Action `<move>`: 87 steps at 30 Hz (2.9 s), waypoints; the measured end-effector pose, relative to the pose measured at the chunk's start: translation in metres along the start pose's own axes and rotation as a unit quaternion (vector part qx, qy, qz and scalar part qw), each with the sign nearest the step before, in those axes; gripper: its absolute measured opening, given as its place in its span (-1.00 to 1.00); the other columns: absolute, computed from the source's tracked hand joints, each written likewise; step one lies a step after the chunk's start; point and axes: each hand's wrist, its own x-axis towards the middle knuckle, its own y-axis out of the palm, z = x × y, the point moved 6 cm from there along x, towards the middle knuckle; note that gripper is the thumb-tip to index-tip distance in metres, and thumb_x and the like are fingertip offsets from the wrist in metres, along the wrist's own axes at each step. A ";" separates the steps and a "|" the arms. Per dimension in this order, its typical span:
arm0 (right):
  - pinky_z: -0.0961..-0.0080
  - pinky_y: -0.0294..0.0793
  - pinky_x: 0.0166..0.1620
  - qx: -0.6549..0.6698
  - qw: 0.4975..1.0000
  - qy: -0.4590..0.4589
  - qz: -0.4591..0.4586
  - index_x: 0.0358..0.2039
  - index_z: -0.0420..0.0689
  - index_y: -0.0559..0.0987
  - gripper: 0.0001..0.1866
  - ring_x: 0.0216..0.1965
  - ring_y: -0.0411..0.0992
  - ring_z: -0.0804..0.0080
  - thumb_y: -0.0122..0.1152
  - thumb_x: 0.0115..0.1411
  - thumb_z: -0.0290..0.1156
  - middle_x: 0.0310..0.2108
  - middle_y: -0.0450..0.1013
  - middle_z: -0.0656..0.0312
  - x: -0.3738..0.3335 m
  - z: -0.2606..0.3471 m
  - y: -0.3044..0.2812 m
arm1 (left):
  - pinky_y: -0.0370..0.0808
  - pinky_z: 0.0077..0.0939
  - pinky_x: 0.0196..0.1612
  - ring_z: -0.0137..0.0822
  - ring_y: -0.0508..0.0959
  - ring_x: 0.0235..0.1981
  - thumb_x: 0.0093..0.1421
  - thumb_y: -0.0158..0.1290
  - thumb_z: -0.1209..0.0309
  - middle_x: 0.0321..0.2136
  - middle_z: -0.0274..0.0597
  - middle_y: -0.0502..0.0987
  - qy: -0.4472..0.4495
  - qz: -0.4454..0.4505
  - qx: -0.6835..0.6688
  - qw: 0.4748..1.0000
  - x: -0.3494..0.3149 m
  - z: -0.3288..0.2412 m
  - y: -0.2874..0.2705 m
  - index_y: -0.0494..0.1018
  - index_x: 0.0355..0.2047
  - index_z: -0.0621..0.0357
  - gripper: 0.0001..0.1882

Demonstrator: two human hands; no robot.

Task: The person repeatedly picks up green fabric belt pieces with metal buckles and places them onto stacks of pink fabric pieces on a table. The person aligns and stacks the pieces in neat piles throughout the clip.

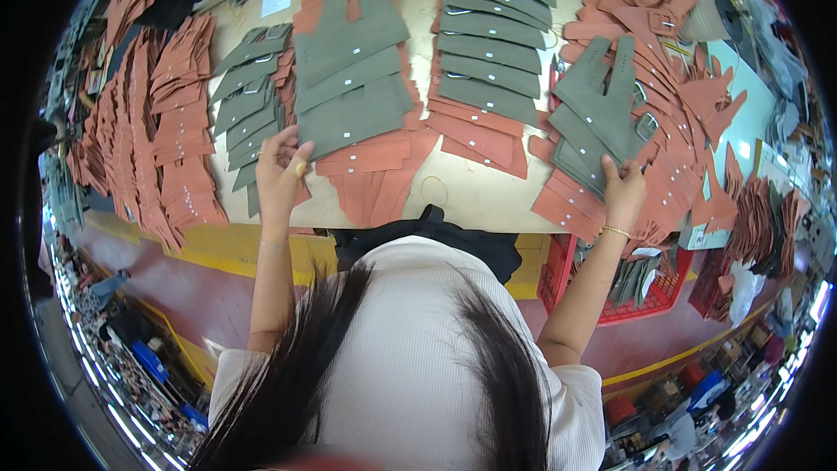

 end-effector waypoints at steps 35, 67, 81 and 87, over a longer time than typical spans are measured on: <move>0.57 0.44 -0.07 0.502 0.816 -0.229 0.171 -0.03 -0.17 0.46 -0.67 -0.07 0.34 0.52 0.25 0.20 -0.43 -0.09 0.37 0.32 -0.080 0.214 -0.070 | 0.65 -0.44 -0.35 -0.01 0.64 -0.20 0.39 -0.12 0.14 -0.09 0.03 0.52 -0.291 0.201 -0.268 0.896 -0.014 -0.002 0.027 0.30 -0.05 0.20 -0.64; 0.32 0.35 -0.11 0.041 0.852 -0.522 0.020 -0.38 -0.09 0.53 -0.86 -0.20 0.38 0.23 0.28 0.00 -0.47 -0.24 0.45 0.23 -0.073 0.225 0.036 | 0.53 -0.50 -0.65 -0.17 0.64 -0.56 0.20 0.14 0.34 -0.42 0.09 0.58 -0.161 0.385 -0.301 0.857 -0.056 -0.131 -0.009 0.30 0.00 0.42 -0.53; 0.50 0.49 -0.37 0.107 0.750 -0.651 -0.049 -0.31 -0.20 0.54 -0.83 -0.44 0.54 0.35 0.20 0.05 -0.64 -0.19 0.61 0.15 -0.124 0.350 -0.032 | 0.68 -0.51 -0.39 -0.09 0.68 -0.34 0.31 0.03 0.11 0.00 0.22 0.44 -0.307 0.259 -0.312 0.861 0.028 -0.005 0.031 0.17 0.15 0.49 -0.32; 0.42 0.53 -0.20 0.024 0.668 -0.739 0.091 -0.33 -0.13 0.55 -0.85 -0.10 0.56 0.28 0.17 0.03 -0.51 -0.11 0.57 0.15 -0.198 0.342 0.078 | 0.69 -0.46 -0.37 -0.09 0.68 -0.37 0.33 -0.16 -0.13 -0.09 0.20 0.51 -0.332 0.269 -0.374 0.823 0.026 -0.015 0.027 0.19 0.14 0.48 -0.22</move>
